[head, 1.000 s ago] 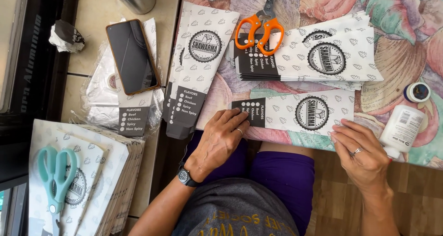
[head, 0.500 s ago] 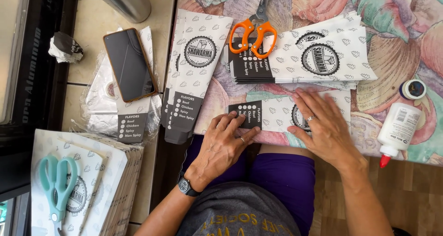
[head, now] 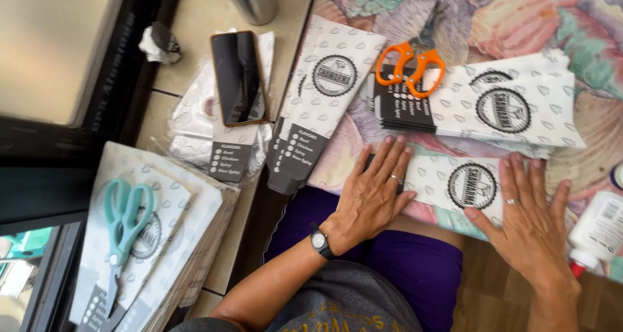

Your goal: The person applies glue to the edges of paper shawarma wrappers, folds them into a sleeve shape, and stacks them. They handle one wrapper at a time, using a bottle of glue to apply an adhesive strip and their hands to press the seams together.

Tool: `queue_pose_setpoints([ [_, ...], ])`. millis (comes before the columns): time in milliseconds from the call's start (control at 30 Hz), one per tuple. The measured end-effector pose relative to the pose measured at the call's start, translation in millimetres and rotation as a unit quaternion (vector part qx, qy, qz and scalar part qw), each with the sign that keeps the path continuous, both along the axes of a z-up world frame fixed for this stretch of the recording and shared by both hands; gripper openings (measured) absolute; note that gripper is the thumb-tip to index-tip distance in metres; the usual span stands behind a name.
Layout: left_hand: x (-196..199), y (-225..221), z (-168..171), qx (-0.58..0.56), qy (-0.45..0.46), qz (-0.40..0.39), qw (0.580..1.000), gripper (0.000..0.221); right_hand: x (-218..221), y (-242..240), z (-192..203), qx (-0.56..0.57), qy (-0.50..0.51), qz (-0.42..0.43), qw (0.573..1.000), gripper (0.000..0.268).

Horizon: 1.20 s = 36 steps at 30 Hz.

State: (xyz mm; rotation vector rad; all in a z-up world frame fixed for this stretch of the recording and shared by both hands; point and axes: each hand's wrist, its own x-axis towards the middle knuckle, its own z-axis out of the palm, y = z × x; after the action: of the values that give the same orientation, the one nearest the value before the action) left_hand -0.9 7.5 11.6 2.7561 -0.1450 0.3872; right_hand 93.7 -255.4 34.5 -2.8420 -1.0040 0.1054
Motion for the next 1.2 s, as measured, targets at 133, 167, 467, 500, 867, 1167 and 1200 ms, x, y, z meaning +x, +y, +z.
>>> queue_pose_setpoints([
  [133,-12.6,12.5,0.0,0.017,0.016,0.058,0.998,0.079,0.0,-3.4,-4.3,-0.005,-0.011,-0.007,1.0,0.104],
  [167,-13.3,12.1,-0.6,-0.004,0.023,0.057,0.998,0.083,-0.8,-3.9,-3.3,-0.014,0.004,-0.042,0.999,0.106],
  [467,-15.2,16.7,28.8,0.272,0.066,0.05,0.959,0.137,21.6,-41.3,-61.1,0.134,0.125,-0.358,0.916,0.104],
  [500,-14.8,17.4,36.6,0.244,0.061,0.005,0.968,0.131,34.7,-56.7,-82.5,0.135,0.178,-0.454,0.863,0.088],
  [867,-30.1,33.7,26.3,-0.201,-0.029,-0.127,0.971,0.01,62.8,4.1,-16.5,0.104,-0.253,0.08,0.959,0.032],
  [1167,-6.4,134.3,35.1,-0.299,-0.085,0.291,0.905,0.02,-33.1,17.3,16.3,0.189,-0.244,0.082,0.948,0.024],
  [1200,-1.9,138.4,19.3,-0.21,-0.056,0.316,0.923,0.02,-43.5,18.9,15.3,0.188,-0.217,0.087,0.954,0.024],
])
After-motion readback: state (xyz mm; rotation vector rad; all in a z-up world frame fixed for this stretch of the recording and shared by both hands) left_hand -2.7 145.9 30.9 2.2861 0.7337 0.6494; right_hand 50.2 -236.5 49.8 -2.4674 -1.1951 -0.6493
